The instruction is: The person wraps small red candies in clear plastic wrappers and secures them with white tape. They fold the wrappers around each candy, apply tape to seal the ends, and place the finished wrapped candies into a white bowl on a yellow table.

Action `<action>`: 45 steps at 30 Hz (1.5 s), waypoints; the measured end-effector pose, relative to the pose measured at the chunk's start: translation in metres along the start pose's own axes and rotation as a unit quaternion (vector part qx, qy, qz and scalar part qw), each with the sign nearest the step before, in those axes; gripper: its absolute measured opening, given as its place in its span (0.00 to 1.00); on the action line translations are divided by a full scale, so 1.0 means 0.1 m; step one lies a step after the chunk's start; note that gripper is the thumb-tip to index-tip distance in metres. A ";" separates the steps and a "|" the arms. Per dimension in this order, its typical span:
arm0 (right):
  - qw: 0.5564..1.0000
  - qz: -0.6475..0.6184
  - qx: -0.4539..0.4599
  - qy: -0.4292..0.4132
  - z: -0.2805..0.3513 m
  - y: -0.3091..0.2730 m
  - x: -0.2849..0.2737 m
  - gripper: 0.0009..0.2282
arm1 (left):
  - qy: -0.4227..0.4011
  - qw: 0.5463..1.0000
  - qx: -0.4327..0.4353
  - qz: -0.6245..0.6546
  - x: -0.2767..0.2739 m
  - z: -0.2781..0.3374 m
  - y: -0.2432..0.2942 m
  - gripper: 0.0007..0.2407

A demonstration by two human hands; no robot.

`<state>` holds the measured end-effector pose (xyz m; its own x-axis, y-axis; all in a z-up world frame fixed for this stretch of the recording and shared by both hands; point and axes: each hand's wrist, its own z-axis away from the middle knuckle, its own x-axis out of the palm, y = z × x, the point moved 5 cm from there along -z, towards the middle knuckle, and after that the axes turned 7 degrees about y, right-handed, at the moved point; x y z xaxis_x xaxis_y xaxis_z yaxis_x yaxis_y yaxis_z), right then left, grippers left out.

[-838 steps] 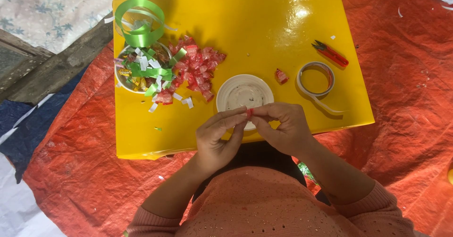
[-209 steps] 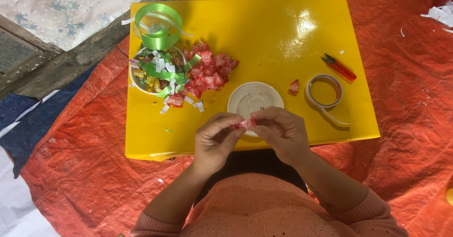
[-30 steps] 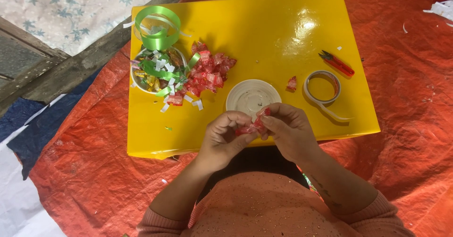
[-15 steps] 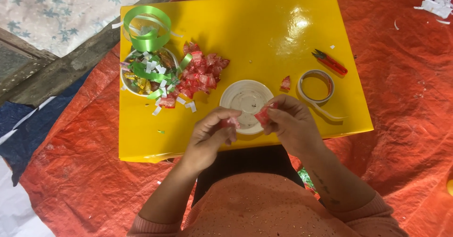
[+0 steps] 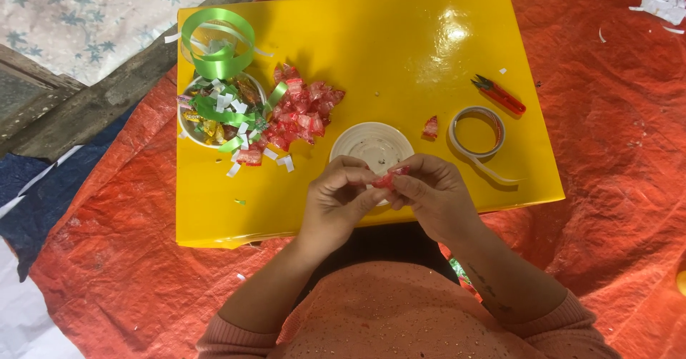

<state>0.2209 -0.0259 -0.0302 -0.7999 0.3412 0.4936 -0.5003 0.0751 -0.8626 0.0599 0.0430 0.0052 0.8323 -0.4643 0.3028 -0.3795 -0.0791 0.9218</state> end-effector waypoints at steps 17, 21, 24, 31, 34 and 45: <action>0.999 -0.036 -0.023 0.002 0.05 0.03 -0.05 0.04 | -0.010 0.998 0.057 -0.031 0.05 0.05 0.11 0.07; 0.999 -0.011 -0.041 -0.008 0.06 -0.04 0.07 0.03 | -0.014 0.997 0.061 -0.046 0.04 0.06 0.02 0.08; 0.993 0.058 -0.100 -0.001 0.01 -0.25 0.20 0.03 | 0.011 0.996 0.057 -0.074 0.02 0.03 0.03 0.07; 0.940 0.310 -0.125 0.061 -0.52 -0.29 -0.14 0.07 | 0.019 0.964 0.074 -0.257 -0.36 -0.35 -0.44 0.15; 0.902 0.404 -0.141 0.057 -0.55 -0.26 -0.06 0.05 | -0.028 0.924 0.077 -0.372 -0.30 -0.46 -0.41 0.20; 0.850 0.500 -0.164 0.033 -0.58 -0.17 0.03 0.03 | -0.131 0.892 -0.021 -0.433 -0.20 -0.50 -0.62 0.25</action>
<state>0.2460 0.0282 -0.0203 -0.7454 0.4389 -0.5018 0.5463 -0.0293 -0.8371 0.0871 0.1017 -0.0457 0.6804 -0.4363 -0.5888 0.3791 -0.4780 0.7923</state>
